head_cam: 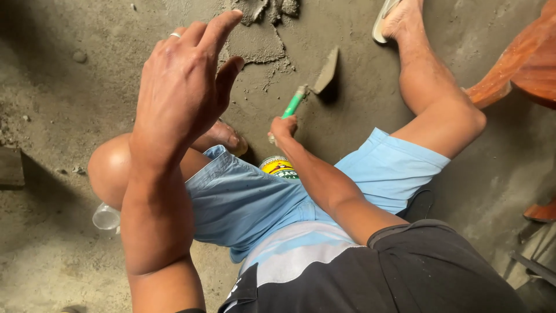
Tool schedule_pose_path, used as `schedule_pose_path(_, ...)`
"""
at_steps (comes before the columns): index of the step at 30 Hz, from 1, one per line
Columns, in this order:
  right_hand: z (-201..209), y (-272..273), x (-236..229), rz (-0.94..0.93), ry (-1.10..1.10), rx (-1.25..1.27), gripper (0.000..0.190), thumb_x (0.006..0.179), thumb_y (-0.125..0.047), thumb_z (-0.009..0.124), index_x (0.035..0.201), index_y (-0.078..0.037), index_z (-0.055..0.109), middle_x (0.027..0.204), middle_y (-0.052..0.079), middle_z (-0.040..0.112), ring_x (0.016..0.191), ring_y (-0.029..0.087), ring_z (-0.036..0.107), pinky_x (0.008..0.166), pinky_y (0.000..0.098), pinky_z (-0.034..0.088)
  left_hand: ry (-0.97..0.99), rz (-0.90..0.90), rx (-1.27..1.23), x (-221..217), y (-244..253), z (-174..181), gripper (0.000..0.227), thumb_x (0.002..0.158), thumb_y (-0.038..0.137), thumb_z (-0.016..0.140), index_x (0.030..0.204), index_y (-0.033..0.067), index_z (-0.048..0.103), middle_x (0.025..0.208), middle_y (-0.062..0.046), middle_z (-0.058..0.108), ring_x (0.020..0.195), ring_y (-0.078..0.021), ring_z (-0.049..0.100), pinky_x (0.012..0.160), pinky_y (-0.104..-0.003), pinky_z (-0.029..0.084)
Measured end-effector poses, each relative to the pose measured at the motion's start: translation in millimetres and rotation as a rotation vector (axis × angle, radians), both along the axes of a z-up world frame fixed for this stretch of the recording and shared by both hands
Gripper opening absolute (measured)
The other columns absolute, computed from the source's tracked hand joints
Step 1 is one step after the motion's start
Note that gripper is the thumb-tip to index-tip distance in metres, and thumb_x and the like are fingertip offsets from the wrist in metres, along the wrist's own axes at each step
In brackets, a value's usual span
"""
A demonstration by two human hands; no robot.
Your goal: Using a hand trowel to scrape, move, and level wet cement on a concrete floor while sitting.
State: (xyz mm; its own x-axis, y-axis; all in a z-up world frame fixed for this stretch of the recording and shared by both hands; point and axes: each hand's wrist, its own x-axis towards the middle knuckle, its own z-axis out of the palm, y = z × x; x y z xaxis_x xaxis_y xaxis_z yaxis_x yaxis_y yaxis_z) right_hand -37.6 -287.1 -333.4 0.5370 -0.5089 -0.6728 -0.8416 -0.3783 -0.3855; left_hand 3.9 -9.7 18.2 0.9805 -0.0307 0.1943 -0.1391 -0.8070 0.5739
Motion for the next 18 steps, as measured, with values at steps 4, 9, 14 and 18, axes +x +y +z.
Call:
schedule_pose_path(4,28.8,18.9,-4.4,0.246,0.044,0.084,0.022,0.089,-0.007,0.055,0.109,0.002,0.051,0.084,0.016,0.064,0.041,0.025,0.059,0.035,0.0377,0.048,-0.020,-0.017,0.016,2.3,-0.5,2.5,0.046,0.098,0.009,0.080,0.139,0.0017,0.063,0.104,-0.014,0.069,0.080,-0.0311,0.064,0.067,-0.044,0.053)
schedule_pose_path(9,34.0,7.8,-11.0,0.316,-0.047,0.082,0.014,0.089,-0.004,0.057,0.102,-0.001,0.053,0.079,0.013,0.062,0.041,0.025,0.058,0.036,0.0377,0.050,-0.032,-0.025,-0.025,5.1,3.0,6.1,0.046,0.098,0.007,0.080,0.140,0.0014,0.063,0.103,-0.017,0.069,0.084,-0.0347,0.066,0.071,-0.046,0.052)
schedule_pose_path(14,10.2,-20.5,5.0,-0.035,0.051,0.004,0.021,0.095,-0.004,0.050,0.115,0.002,0.050,0.084,0.016,0.062,0.044,0.023,0.059,0.038,0.0363,0.049,-0.024,-0.006,-0.004,-0.6,3.5,2.6,0.044,0.098,0.008,0.081,0.137,0.0010,0.063,0.101,-0.015,0.069,0.083,-0.0317,0.065,0.072,-0.045,0.052)
schedule_pose_path(18,22.7,10.0,1.0,0.055,0.084,0.069,0.022,0.095,0.000,0.057,0.115,0.006,0.050,0.084,0.014,0.062,0.041,0.019,0.056,0.033,0.0287,0.051,-0.037,-0.024,0.005,-0.5,2.5,0.3,0.047,0.097,0.008,0.082,0.139,0.0001,0.063,0.101,-0.015,0.069,0.081,-0.0297,0.064,0.072,-0.043,0.052)
